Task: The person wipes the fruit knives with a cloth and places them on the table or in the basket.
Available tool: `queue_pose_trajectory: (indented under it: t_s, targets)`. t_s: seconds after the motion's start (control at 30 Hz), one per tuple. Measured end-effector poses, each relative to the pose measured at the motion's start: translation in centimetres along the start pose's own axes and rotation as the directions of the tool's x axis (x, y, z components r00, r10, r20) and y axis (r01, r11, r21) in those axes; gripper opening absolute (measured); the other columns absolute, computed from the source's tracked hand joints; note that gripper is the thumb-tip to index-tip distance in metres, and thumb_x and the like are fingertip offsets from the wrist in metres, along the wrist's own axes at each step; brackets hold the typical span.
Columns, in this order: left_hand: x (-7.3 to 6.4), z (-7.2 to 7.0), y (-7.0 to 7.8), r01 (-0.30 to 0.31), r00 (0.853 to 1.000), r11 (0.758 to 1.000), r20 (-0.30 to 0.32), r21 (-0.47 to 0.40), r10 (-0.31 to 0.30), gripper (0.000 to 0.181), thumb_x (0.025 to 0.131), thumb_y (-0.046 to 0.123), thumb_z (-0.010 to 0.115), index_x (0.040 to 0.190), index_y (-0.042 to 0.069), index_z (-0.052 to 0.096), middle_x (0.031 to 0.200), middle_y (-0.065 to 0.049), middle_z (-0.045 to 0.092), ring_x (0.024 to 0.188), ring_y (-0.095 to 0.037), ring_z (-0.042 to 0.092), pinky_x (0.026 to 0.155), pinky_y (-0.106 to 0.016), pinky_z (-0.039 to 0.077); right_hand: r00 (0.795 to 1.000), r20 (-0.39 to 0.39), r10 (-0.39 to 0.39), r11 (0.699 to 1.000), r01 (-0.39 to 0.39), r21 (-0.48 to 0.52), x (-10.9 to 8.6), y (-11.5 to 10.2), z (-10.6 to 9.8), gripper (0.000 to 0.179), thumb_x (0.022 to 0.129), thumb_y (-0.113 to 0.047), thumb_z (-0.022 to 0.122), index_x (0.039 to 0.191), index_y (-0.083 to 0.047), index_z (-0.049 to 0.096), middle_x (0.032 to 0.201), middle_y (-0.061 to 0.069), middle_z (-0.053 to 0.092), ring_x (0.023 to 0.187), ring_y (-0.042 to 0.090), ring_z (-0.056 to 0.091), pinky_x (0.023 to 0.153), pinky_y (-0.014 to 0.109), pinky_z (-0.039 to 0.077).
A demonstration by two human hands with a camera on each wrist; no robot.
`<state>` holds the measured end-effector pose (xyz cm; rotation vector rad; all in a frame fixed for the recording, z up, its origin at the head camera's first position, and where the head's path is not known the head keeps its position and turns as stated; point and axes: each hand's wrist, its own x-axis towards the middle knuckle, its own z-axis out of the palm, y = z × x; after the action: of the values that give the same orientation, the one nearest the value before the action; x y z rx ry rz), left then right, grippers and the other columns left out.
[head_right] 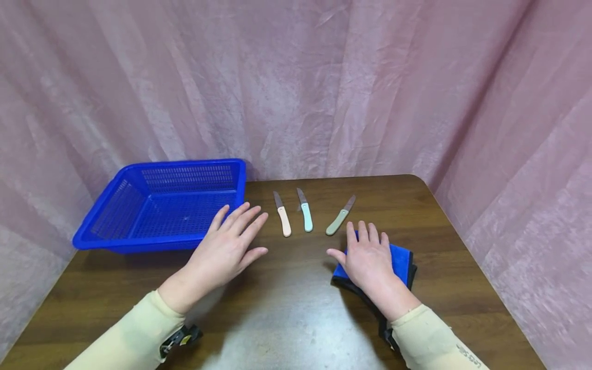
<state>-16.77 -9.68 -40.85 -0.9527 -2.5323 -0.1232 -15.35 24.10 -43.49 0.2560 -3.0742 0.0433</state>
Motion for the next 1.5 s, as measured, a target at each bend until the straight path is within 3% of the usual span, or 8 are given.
queue_pose_trajectory:
  t_s: [0.17, 0.53, 0.8, 0.97, 1.13, 1.37, 1.5]
  targets:
    - [0.7, 0.5, 1.0, -0.04, 0.999, 0.999, -0.011, 0.022, 0.04, 0.069, 0.106, 0.049, 0.072, 0.16, 0.009, 0.056, 0.161, -0.016, 0.056, 0.155, -0.04, 0.045, 0.126, -0.069, 0.03, 0.999, 0.012, 0.032, 0.999, -0.032, 0.011, 0.0, 0.3, 0.3, 0.086, 0.109, -0.061, 0.06, 0.163, 0.005, 0.045, 0.159, 0.037, 0.048, 0.149, 0.056, 0.044, 0.117, 0.074, 0.037]
    - [2.1, 1.7, 2.5, -0.044, 0.998, 0.998, -0.033, 0.04, 0.045, 0.068, 0.102, 0.047, 0.078, 0.155, 0.008, 0.062, 0.157, -0.017, 0.059, 0.149, -0.039, 0.052, 0.123, -0.064, 0.036, 0.994, 0.077, 0.079, 0.997, -0.08, 0.019, 0.0, 1.1, 1.2, 0.092, 0.107, -0.063, 0.061, 0.164, 0.007, 0.041, 0.161, 0.034, 0.047, 0.146, 0.057, 0.044, 0.111, 0.078, 0.038]
    - [2.6, 2.6, 2.9, -0.053, 0.999, 0.999, 0.002, 0.006, 0.053, 0.067, 0.103, 0.048, 0.077, 0.151, 0.004, 0.063, 0.152, -0.022, 0.062, 0.142, -0.042, 0.057, 0.115, -0.059, 0.047, 0.989, 0.112, 0.092, 0.994, -0.098, 0.054, -0.1, 0.8, 1.4, 0.092, 0.107, -0.062, 0.062, 0.165, 0.005, 0.039, 0.162, 0.031, 0.049, 0.145, 0.055, 0.048, 0.108, 0.08, 0.039]
    - [3.0, 3.3, 2.9, -0.052, 0.999, 0.998, 0.004, -0.02, 0.052, 0.064, 0.102, 0.046, 0.08, 0.148, 0.003, 0.066, 0.141, -0.021, 0.067, 0.128, -0.04, 0.066, 0.104, -0.054, 0.056, 0.989, 0.124, 0.081, 0.995, -0.088, 0.054, 0.0, 0.7, 1.4, 0.091, 0.108, -0.06, 0.063, 0.165, 0.006, 0.039, 0.163, 0.03, 0.048, 0.144, 0.055, 0.049, 0.107, 0.079, 0.041]
    - [3.1, 3.9, 2.7, -0.032, 0.999, 0.998, 0.042, -0.05, 0.034, 0.06, 0.102, 0.044, 0.08, 0.145, 0.004, 0.068, 0.131, -0.018, 0.071, 0.116, -0.038, 0.07, 0.091, -0.05, 0.061, 0.989, 0.13, 0.068, 0.996, -0.076, 0.055, -0.1, 0.4, 1.4, 0.088, 0.108, -0.057, 0.063, 0.166, 0.005, 0.039, 0.163, 0.029, 0.049, 0.144, 0.053, 0.05, 0.107, 0.079, 0.041]
    - [3.5, 4.6, 2.4, 0.021, 0.997, 0.998, 0.077, -0.057, -0.017, 0.058, 0.103, 0.045, 0.079, 0.143, 0.005, 0.068, 0.131, -0.019, 0.07, 0.116, -0.041, 0.07, 0.085, -0.052, 0.062, 0.99, 0.133, 0.053, 0.996, -0.062, 0.064, -0.3, 0.2, 1.3, 0.082, 0.109, -0.051, 0.065, 0.166, 0.003, 0.041, 0.163, 0.027, 0.05, 0.145, 0.053, 0.049, 0.11, 0.08, 0.039]
    - [4.1, 5.1, 2.4, 0.057, 0.994, 0.998, 0.1, -0.039, -0.053, 0.054, 0.104, 0.047, 0.076, 0.139, 0.006, 0.068, 0.126, -0.019, 0.07, 0.108, -0.039, 0.069, 0.078, -0.05, 0.062, 0.991, 0.132, 0.032, 0.997, -0.041, 0.066, -0.3, -0.1, 1.4, 0.078, 0.109, -0.046, 0.066, 0.165, 0.003, 0.042, 0.163, 0.026, 0.05, 0.146, 0.052, 0.049, 0.11, 0.079, 0.04]
